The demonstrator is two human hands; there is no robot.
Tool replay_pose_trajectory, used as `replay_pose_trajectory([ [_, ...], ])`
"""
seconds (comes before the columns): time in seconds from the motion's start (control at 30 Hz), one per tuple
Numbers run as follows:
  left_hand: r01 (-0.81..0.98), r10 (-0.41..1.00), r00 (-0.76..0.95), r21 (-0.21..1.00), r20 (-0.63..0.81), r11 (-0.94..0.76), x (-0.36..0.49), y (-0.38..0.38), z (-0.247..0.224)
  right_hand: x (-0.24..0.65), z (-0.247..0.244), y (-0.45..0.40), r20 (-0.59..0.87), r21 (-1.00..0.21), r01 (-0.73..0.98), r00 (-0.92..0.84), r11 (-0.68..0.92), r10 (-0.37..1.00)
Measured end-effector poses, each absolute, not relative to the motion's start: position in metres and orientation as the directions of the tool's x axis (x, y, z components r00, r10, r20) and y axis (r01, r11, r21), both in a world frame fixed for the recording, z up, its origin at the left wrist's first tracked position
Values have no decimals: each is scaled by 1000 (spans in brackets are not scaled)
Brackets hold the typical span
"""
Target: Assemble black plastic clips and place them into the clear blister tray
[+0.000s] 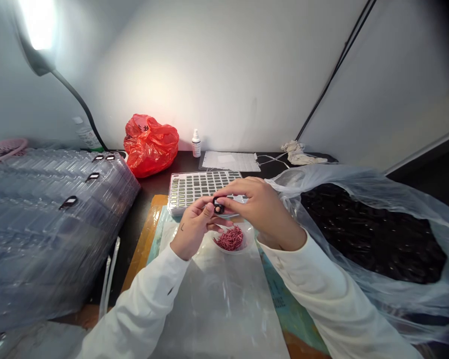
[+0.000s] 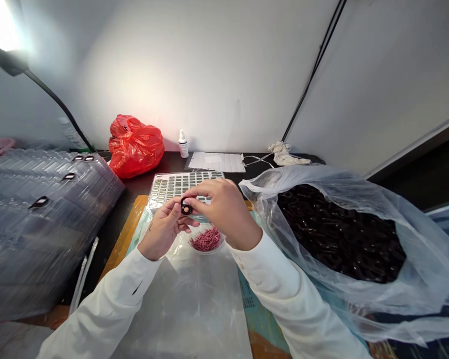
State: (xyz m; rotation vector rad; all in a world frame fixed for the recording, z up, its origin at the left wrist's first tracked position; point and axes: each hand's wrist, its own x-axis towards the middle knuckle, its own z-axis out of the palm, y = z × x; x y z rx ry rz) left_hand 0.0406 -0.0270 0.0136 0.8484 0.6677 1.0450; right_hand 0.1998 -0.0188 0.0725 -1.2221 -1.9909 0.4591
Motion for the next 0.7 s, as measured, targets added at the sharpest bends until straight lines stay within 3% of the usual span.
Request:
replay_pose_trajectory([
  [0.27,-461,909,408,840,-85,285,41,-28,14,205,71,-16,444,-513,645,-365,566,818],
  [0.43,-463,906,417,843,-67,275,40,-27,11,204,77,-21,283,-786,469,-305,403,909],
  [0.5,-470,906,418,839,-63,275,40,-27,10,203,78,-23,231,-840,423,-288,340,929],
  [0.57,-477,907,417,835,-59,273,40,-27,10,203,78,-22,313,-788,455,-285,415,906],
  [0.7,-495,911,406,823,-64,278,40,-28,10,206,73,-17,587,-468,531,-410,706,698],
])
